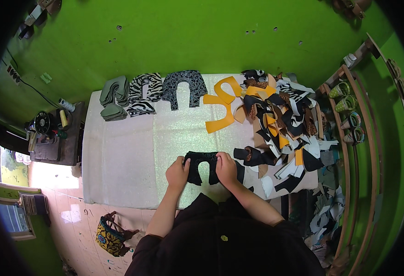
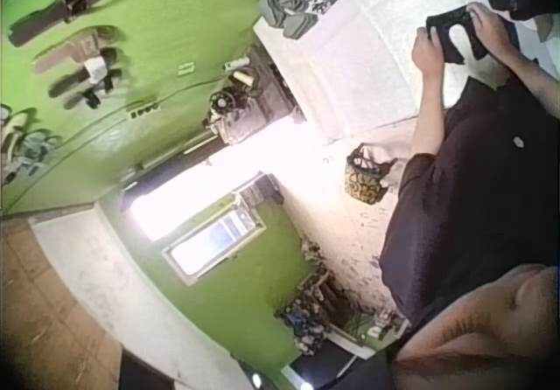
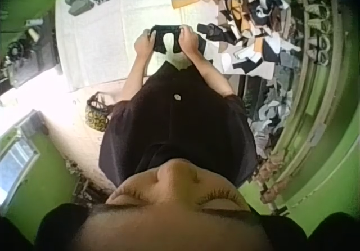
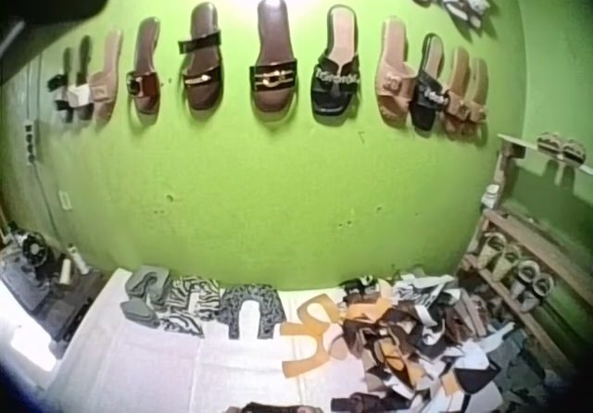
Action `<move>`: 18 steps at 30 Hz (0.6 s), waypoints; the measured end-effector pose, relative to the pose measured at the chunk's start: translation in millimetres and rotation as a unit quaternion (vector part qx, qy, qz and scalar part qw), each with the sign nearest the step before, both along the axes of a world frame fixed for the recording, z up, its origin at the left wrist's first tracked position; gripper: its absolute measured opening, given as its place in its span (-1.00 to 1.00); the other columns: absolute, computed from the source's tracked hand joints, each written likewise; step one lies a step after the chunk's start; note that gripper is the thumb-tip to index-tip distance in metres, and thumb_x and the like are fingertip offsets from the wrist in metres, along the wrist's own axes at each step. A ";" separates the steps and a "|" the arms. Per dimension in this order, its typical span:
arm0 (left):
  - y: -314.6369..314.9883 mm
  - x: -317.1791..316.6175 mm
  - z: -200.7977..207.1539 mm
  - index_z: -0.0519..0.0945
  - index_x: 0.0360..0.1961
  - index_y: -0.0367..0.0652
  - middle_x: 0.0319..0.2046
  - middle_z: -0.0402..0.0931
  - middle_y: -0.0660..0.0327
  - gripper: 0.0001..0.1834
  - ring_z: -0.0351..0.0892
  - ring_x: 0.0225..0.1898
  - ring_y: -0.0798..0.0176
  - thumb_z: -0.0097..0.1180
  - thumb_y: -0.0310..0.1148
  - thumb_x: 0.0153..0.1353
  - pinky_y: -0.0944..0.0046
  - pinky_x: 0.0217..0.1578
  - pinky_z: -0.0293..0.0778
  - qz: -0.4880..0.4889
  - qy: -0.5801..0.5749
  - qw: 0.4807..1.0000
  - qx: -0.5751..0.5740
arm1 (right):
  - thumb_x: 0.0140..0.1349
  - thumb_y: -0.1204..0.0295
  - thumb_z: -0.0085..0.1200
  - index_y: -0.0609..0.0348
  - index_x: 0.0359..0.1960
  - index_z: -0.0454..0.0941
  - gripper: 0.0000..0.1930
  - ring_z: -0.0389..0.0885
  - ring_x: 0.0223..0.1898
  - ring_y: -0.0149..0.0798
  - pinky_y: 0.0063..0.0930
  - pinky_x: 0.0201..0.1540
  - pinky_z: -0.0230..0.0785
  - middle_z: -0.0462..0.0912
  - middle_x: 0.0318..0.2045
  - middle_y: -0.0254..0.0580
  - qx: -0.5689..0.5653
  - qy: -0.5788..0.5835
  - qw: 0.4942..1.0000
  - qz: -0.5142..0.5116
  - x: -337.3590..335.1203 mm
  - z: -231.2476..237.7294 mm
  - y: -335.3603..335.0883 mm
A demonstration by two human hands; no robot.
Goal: Sorting and inspecting various fabric and patterned shoe upper components on a work table.
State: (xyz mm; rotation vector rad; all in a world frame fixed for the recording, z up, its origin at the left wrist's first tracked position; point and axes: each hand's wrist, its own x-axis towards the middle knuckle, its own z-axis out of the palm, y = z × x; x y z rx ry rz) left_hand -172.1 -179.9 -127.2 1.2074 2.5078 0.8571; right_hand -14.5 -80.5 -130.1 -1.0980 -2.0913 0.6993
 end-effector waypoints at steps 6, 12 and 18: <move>7.0 1.8 13.1 0.52 -0.21 -0.16 -0.30 0.50 0.05 -0.71 0.50 -0.27 0.06 0.15 -0.26 0.07 0.16 -0.29 0.40 -0.008 0.033 0.998 0.046 | 0.12 0.52 -0.08 0.10 -0.30 0.47 -0.87 0.53 -0.39 -0.16 -0.30 -0.34 0.20 0.57 -0.40 -0.23 0.035 -0.037 0.999 -0.017 4.6 -6.5 -1.3; 0.8 -2.4 11.1 0.46 0.02 -0.09 -0.01 0.39 0.01 -0.59 0.34 0.06 -0.04 0.07 -0.40 0.07 0.08 0.01 0.27 -0.195 0.057 0.973 0.106 | 0.10 0.51 -0.05 0.06 -0.32 0.52 -0.87 0.52 -0.42 -0.19 -0.28 -0.34 0.16 0.57 -0.43 -0.28 0.051 -0.094 0.994 -0.021 7.3 -11.4 1.1; -5.7 -2.7 0.5 0.38 0.13 -0.01 0.17 0.23 0.00 -0.54 0.16 0.23 -0.03 -0.03 -0.27 0.17 -0.13 0.16 0.05 -0.226 0.068 0.972 -0.008 | 0.10 0.44 -0.02 0.07 -0.23 0.53 -0.81 0.49 -0.26 -0.18 -0.21 -0.22 0.14 0.52 -0.29 -0.25 0.045 -0.136 0.989 -0.025 10.4 -4.9 -1.1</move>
